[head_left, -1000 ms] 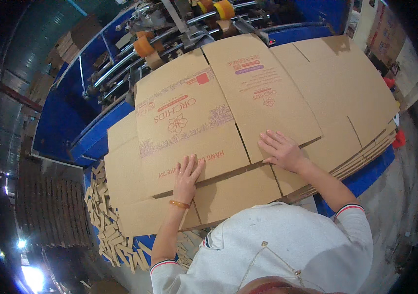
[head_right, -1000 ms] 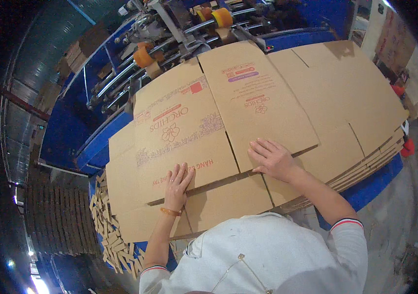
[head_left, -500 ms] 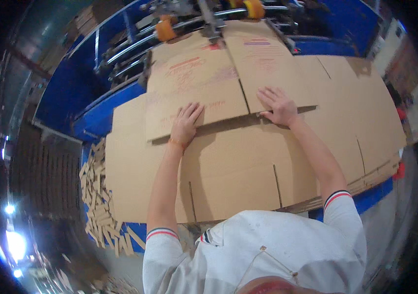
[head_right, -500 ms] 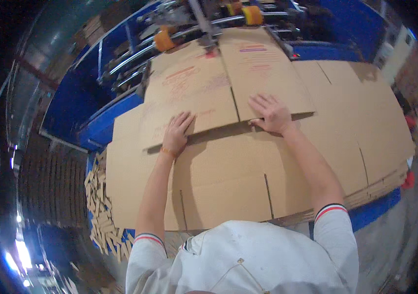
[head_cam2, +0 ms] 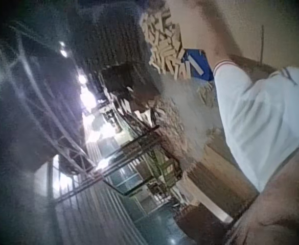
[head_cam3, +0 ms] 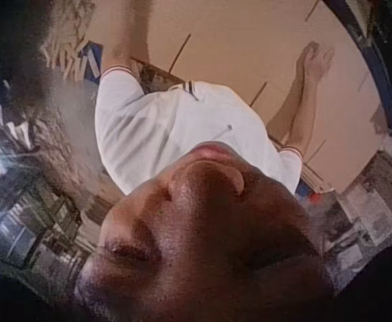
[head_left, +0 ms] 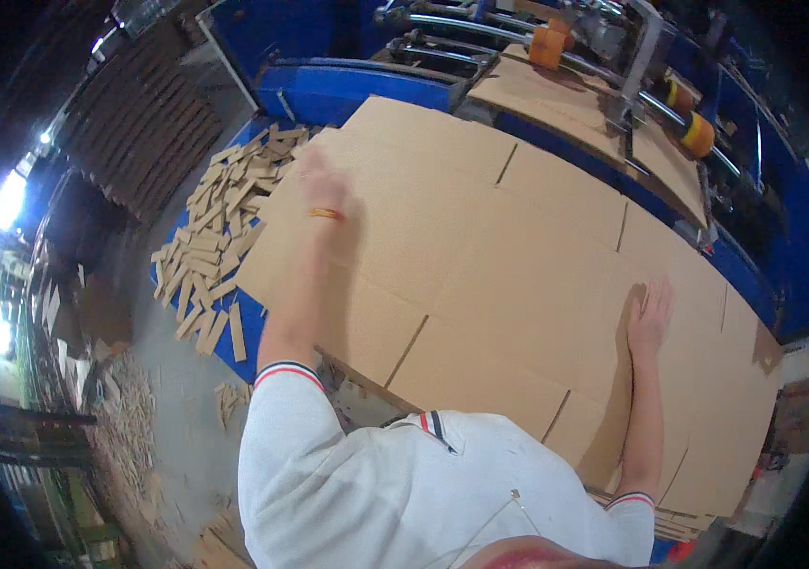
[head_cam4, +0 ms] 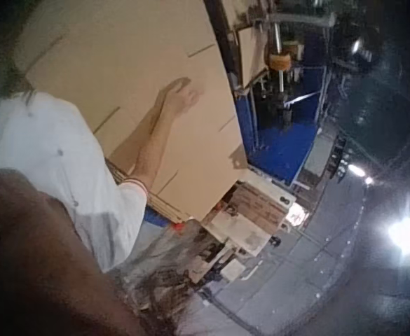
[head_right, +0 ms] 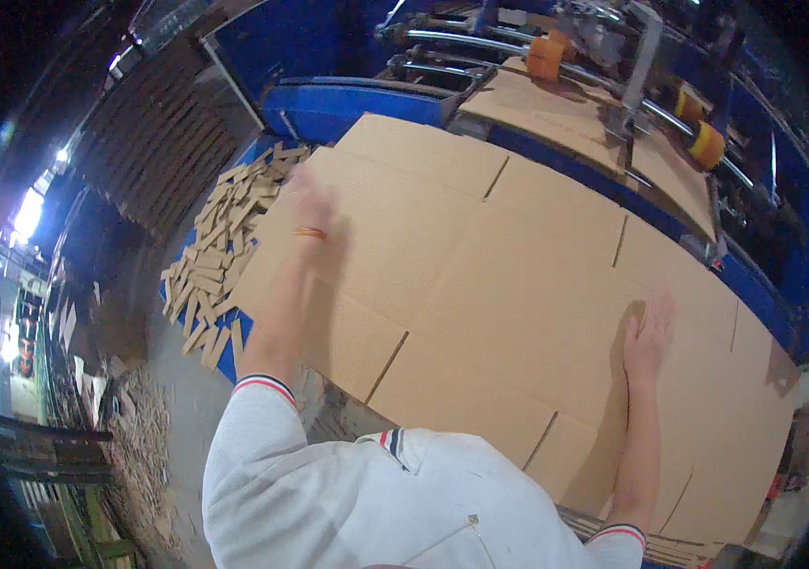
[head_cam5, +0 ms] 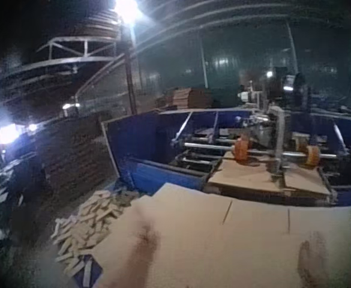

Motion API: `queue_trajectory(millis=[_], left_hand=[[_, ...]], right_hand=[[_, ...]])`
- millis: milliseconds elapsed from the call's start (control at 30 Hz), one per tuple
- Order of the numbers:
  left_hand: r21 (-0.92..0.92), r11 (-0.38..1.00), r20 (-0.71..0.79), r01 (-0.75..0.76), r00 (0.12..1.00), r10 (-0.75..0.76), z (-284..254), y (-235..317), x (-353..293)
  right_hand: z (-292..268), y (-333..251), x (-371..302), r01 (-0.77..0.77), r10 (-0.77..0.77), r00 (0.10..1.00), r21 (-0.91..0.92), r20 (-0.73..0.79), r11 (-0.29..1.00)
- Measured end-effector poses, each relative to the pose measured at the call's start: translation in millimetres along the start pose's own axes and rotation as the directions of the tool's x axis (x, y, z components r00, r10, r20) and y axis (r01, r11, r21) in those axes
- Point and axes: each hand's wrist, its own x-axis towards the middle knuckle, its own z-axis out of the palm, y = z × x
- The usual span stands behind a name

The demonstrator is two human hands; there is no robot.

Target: The person repeatedly picks up flat cardboard sheets from a conveyor and stacks them by hand on a growing pile. The person aligns each sheet before placing it down.

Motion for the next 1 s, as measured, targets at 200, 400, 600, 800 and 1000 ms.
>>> queue_trajectory(millis=[200, 400, 600, 800, 1000], left_hand=[[0.033, 0.902, 0.379, 0.43, 0.83, -0.409, -60, -139, 10], [0.12, 0.911, 0.153, 0.394, 0.9, -0.409, -130, -89, 15], [0.239, 0.97, 0.059, 0.034, 0.997, -0.049, -208, -48, 35], [-0.699, 0.695, 0.478, 0.168, 0.833, 0.279, -373, 57, 2], [-0.884, -0.261, 0.316, 0.389, 0.906, 0.28, -293, 6, -162]], right_hand=[[-6, -7, -23, -0.073, 0.069, 0.994, 0.045, 0.085, 0.996], [-13, -23, -22, -0.128, 0.128, 0.992, 0.066, 0.016, 0.99], [-24, -40, -41, -0.163, 0.159, 0.981, 0.029, 0.113, 0.986], [-61, -82, -127, -0.216, 0.202, 0.957, 0.047, 0.205, 0.975], [-108, -65, -223, -0.534, 0.534, 0.829, -0.045, 0.164, 0.844]])
